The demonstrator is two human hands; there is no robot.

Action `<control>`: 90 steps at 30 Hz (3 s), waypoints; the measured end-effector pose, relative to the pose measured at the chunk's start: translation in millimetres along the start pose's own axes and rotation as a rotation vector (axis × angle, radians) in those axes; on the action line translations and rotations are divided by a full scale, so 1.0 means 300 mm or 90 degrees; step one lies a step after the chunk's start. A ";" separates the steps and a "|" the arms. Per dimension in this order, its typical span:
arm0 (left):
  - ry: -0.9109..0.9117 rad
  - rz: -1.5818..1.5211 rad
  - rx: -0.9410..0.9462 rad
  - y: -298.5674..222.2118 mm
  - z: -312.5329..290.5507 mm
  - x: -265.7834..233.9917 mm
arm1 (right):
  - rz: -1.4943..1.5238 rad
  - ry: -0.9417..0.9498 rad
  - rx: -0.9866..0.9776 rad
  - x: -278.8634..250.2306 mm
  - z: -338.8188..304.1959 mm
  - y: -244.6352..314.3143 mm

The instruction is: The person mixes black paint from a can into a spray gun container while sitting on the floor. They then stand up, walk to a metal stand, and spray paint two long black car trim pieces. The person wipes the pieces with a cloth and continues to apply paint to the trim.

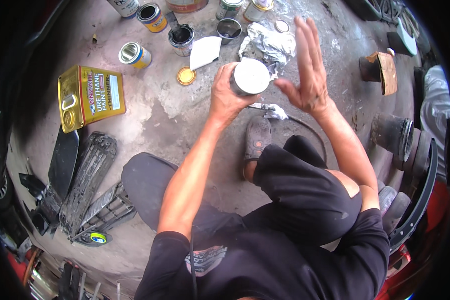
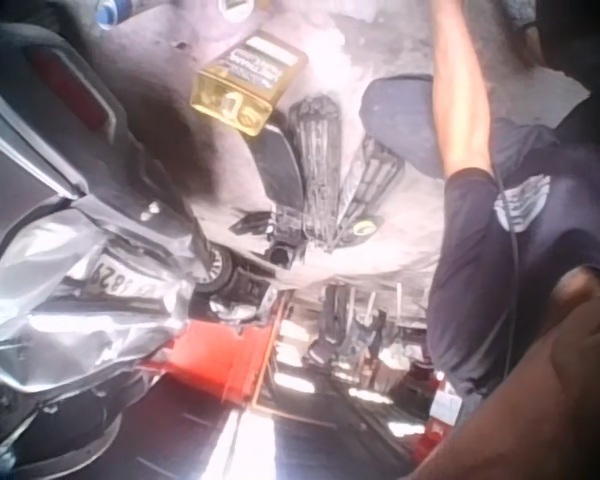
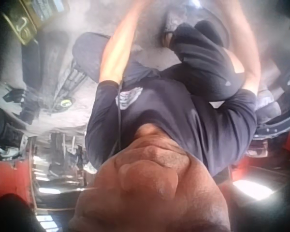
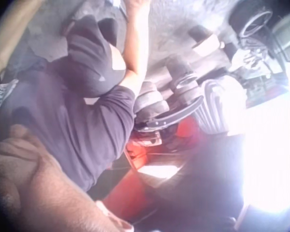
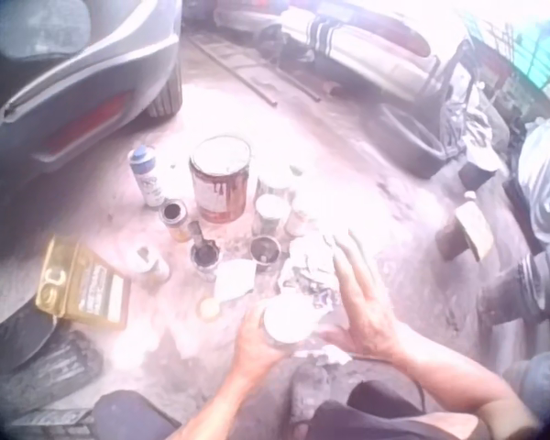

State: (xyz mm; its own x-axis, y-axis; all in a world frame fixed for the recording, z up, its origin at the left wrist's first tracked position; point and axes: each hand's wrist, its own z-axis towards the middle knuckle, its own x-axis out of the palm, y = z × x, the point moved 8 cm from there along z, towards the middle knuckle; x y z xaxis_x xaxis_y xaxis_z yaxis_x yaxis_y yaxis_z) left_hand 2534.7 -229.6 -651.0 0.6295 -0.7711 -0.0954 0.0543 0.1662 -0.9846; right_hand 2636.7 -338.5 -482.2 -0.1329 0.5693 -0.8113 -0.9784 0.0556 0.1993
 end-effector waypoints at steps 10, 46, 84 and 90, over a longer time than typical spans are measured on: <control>0.053 -0.056 -0.071 0.034 0.008 0.005 | 0.247 0.265 0.324 0.144 -0.227 -0.160; 0.083 -0.203 -0.122 -0.108 0.262 0.521 | 0.419 0.026 0.900 0.083 -0.898 -0.386; 0.067 -0.208 -0.010 0.163 0.246 0.412 | 0.421 0.077 0.767 0.030 -0.661 -0.242; 0.242 0.369 0.001 0.143 0.402 0.442 | 0.418 0.039 0.791 -0.038 -0.638 -0.322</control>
State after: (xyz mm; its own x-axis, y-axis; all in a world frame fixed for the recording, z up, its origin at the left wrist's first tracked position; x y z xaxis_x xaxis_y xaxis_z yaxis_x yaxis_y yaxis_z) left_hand 2713.9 -250.6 -688.4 0.2423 -0.7198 -0.6505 -0.2071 0.6167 -0.7595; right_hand 2702.3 -507.4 -597.5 -0.5424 0.7396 -0.3984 0.0362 0.4943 0.8685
